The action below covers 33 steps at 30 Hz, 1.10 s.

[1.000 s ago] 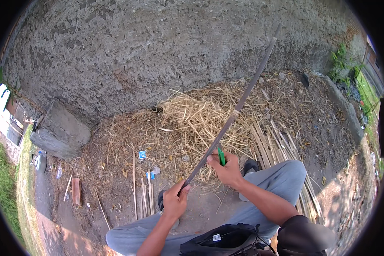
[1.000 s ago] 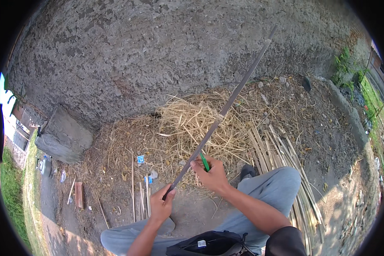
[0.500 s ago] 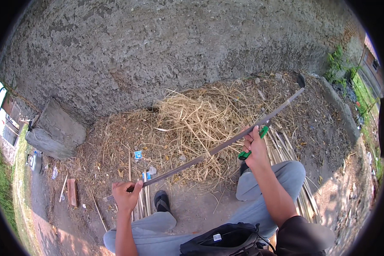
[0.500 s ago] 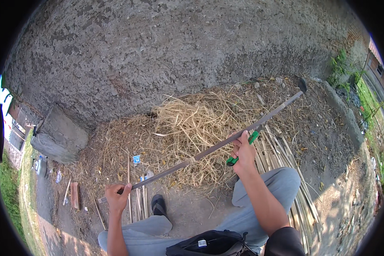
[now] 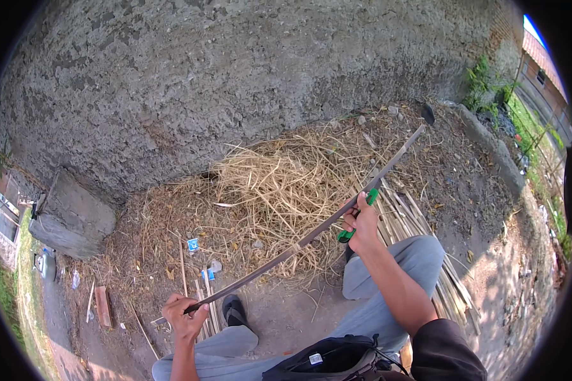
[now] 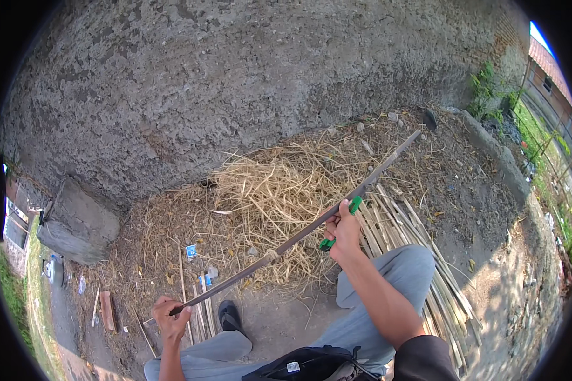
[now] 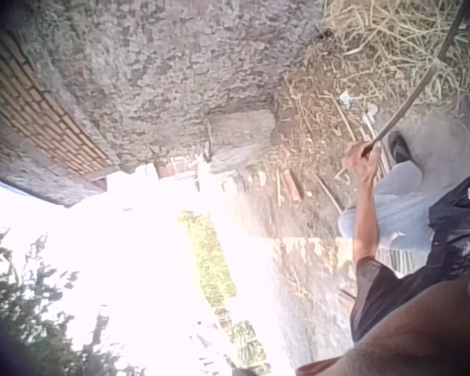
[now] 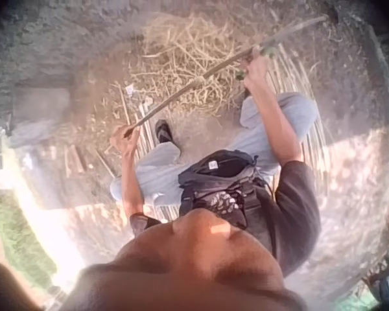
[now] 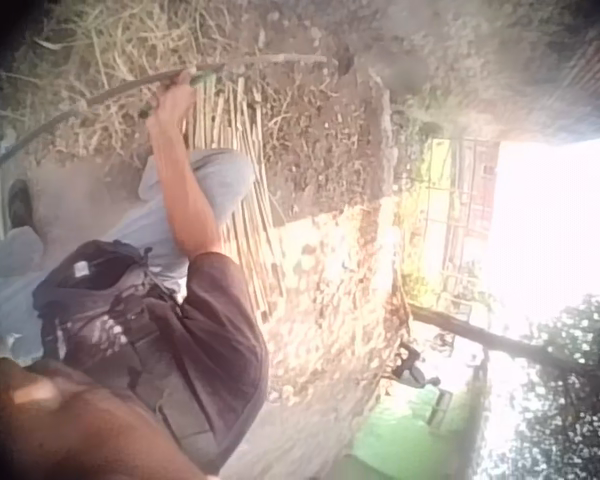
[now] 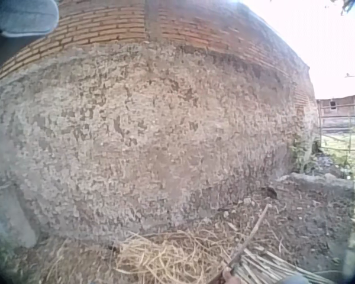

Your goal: The person shaves a bamboo pole using a small knife, repeatedly scraping the blade along the surface of the wood to smooth it.

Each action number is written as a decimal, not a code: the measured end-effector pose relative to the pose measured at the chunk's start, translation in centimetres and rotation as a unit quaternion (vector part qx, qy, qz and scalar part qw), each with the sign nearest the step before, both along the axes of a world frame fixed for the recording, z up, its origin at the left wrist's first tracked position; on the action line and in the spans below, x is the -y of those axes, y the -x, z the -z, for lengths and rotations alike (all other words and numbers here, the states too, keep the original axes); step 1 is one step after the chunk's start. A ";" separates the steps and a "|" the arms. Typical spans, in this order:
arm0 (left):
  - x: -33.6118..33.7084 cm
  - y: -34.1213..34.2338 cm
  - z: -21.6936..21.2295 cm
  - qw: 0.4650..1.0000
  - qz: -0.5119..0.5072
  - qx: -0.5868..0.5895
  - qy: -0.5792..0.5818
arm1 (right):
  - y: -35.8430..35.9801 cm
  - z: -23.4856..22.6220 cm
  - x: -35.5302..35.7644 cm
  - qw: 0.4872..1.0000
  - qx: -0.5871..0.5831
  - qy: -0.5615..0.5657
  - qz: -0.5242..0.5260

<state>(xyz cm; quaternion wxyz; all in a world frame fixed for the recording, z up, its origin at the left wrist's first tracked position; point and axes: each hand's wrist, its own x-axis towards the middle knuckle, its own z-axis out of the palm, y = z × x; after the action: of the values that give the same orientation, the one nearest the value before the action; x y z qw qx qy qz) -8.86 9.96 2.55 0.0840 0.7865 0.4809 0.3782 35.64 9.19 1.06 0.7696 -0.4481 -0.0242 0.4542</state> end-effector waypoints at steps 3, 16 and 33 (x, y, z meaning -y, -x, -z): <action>-0.1 -0.1 -0.4 0.994 -0.030 0.020 0.100 | 0.3 -1.1 0.2 1.000 0.015 -0.014 0.004; 1.9 -7.1 -1.3 0.957 -0.071 -0.241 -0.148 | 4.2 0.6 -0.5 0.998 0.060 0.017 -0.019; -2.4 -8.2 -5.1 0.986 0.111 -0.120 0.007 | 7.9 -0.3 -0.7 0.881 0.453 -0.088 -0.102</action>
<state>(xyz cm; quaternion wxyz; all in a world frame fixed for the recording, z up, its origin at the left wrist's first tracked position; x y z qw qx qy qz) -0.66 12.36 7.62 0.0732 0.8742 0.3997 0.2659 27.76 9.85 1.34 0.6601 -0.5306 -0.4558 0.2739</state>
